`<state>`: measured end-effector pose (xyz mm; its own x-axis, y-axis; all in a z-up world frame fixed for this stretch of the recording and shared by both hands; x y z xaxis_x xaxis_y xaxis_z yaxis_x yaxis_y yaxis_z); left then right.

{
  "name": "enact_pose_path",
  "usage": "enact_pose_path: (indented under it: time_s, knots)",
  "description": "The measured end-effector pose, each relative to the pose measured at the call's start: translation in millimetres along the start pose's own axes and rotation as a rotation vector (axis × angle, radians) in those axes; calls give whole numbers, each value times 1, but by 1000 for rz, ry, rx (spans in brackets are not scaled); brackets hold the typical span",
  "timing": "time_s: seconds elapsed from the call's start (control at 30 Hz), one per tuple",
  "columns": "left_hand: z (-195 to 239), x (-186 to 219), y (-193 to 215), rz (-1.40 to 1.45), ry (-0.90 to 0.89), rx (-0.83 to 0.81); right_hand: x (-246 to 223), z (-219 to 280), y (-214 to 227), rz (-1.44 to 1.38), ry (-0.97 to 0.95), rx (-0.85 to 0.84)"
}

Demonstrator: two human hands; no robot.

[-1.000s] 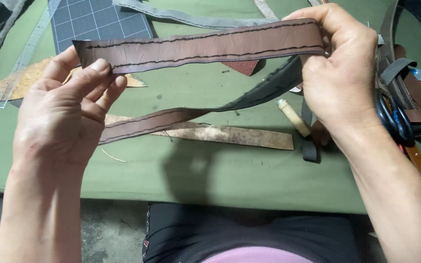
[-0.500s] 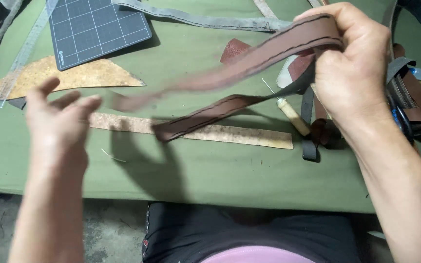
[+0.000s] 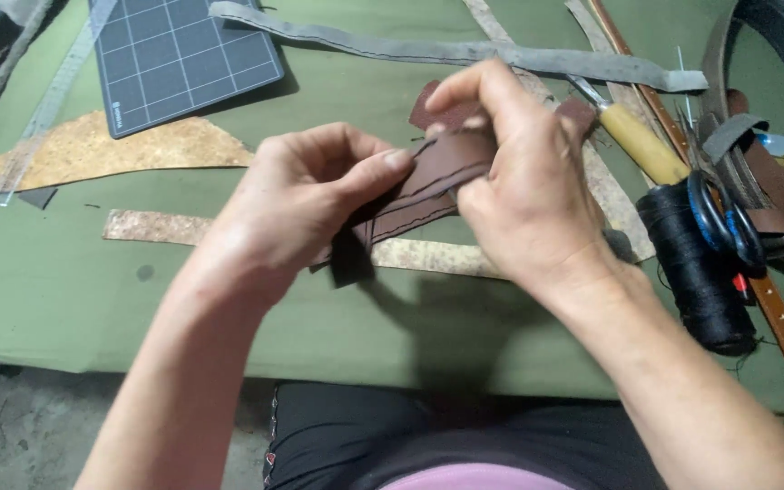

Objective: Trimming loose threads from a stitched leather strap using scissors and sanding the edges with a sanding block for a smooth finish.

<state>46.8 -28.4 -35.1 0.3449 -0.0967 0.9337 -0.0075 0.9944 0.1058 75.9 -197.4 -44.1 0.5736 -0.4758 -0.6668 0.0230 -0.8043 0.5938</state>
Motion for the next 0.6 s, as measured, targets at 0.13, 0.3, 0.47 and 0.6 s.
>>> enact_pose_path:
  time_s: [0.13,0.3,0.47,0.6]
  knots:
    - [2,-5,27,-77,67,53,15,12,-6,78,-90,-22]
    - [-6,-23,50,-174,148,122,49,26,-5,233,-334,-31]
    - [-56,-84,47,-302,15,76,93,35,-10,239,-326,-55]
    - [-102,-145,36,-400,23,102,137,55,-22,404,-406,-230]
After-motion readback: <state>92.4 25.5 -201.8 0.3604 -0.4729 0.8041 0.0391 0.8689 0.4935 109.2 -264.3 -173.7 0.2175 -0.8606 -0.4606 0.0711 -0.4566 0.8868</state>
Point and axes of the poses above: each hand's wrist, its own z-axis away from the middle knuckle, its own y-axis out of the back of the hand, x = y × z, the point moved 2 cm from there along -z, towards the middle knuckle
